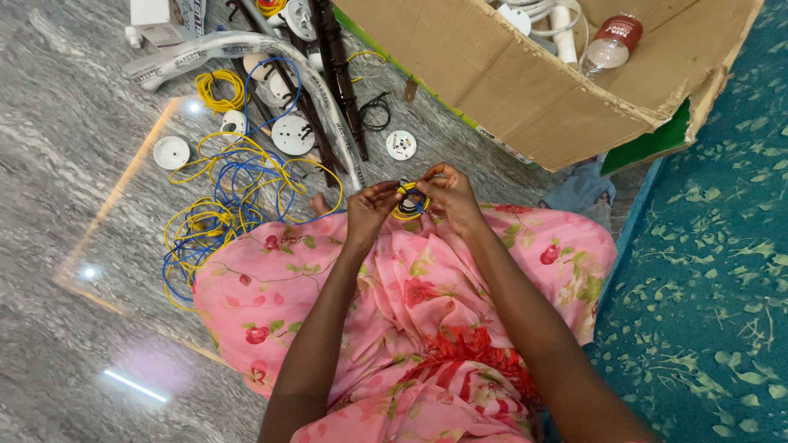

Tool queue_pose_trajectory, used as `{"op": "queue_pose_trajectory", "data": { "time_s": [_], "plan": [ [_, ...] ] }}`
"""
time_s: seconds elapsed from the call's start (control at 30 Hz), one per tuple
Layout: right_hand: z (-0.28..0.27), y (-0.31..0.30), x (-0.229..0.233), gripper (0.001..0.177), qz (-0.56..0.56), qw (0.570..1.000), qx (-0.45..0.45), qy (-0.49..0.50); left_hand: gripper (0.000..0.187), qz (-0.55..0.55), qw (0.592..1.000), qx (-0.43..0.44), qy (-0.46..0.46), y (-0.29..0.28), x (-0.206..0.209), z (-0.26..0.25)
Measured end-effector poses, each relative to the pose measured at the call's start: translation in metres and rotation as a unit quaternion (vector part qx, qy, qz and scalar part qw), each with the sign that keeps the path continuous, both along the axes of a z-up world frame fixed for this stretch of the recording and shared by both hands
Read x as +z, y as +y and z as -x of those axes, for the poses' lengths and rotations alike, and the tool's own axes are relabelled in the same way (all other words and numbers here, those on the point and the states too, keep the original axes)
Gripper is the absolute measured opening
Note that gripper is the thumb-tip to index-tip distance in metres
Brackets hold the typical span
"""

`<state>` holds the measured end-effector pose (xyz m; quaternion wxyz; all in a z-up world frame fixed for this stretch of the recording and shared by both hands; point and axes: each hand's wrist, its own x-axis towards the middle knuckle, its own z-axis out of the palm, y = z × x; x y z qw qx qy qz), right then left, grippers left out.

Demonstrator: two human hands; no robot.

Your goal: The person sits on the floor and assembles electrical components by hand. They connect wires to a white plastic junction box and handle various electrical fittings and wires from a nearby cardboard box.

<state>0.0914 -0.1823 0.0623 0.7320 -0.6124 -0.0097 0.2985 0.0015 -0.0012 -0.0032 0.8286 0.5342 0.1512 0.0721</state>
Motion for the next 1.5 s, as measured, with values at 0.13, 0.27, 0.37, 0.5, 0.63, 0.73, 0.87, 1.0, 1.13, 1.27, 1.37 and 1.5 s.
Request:
{"op": "queue_pose_trajectory", "data": {
  "time_s": [0.13,0.27,0.37,0.5,0.63,0.73,0.87,1.0,1.13,1.27,1.37,1.5],
  "plan": [
    [0.0,0.002,-0.007,0.025,-0.016,0.999,-0.001,-0.036,0.03,-0.008,1.0,-0.006,-0.02,0.0,-0.006,-0.001],
    [0.001,0.003,-0.016,0.027,-0.004,0.998,0.002,-0.07,0.028,-0.012,1.0,0.001,-0.026,0.0,-0.008,0.0],
    [0.005,0.005,-0.021,0.029,0.003,0.996,-0.006,-0.091,0.028,-0.018,1.0,0.008,-0.019,-0.001,-0.006,0.001],
    [0.013,0.012,-0.027,0.031,0.04,0.99,-0.042,-0.125,0.029,-0.035,0.999,0.015,-0.01,-0.004,0.003,0.002],
    [0.018,0.018,-0.031,0.03,0.002,0.991,-0.09,-0.103,0.037,-0.065,0.998,0.019,-0.003,-0.01,0.012,0.003],
    [0.02,0.02,-0.032,0.03,-0.037,0.989,-0.098,-0.102,0.037,-0.074,0.997,0.033,0.002,-0.012,0.013,0.005],
    [0.02,0.021,-0.03,0.028,-0.062,0.987,-0.096,-0.113,0.035,-0.061,0.997,0.054,0.001,-0.011,0.011,0.003],
    [0.02,0.022,-0.032,0.026,-0.06,0.987,-0.101,-0.106,0.034,-0.046,0.997,0.058,-0.022,-0.009,0.008,0.003],
    [0.021,0.02,-0.032,0.028,-0.024,0.986,-0.098,-0.132,0.034,-0.047,0.998,0.044,-0.002,-0.01,0.012,0.003],
    [0.029,0.024,-0.033,0.028,-0.028,0.982,-0.117,-0.145,0.033,-0.076,0.996,0.046,0.003,-0.011,0.018,0.005],
    [0.041,0.03,-0.033,0.028,-0.004,0.972,-0.157,-0.174,0.032,-0.103,0.993,0.055,-0.011,-0.014,0.02,0.007],
    [0.055,0.041,-0.027,0.035,-0.019,0.964,-0.183,-0.193,0.033,-0.076,0.995,0.064,0.001,-0.013,0.016,0.007]
  ]
}}
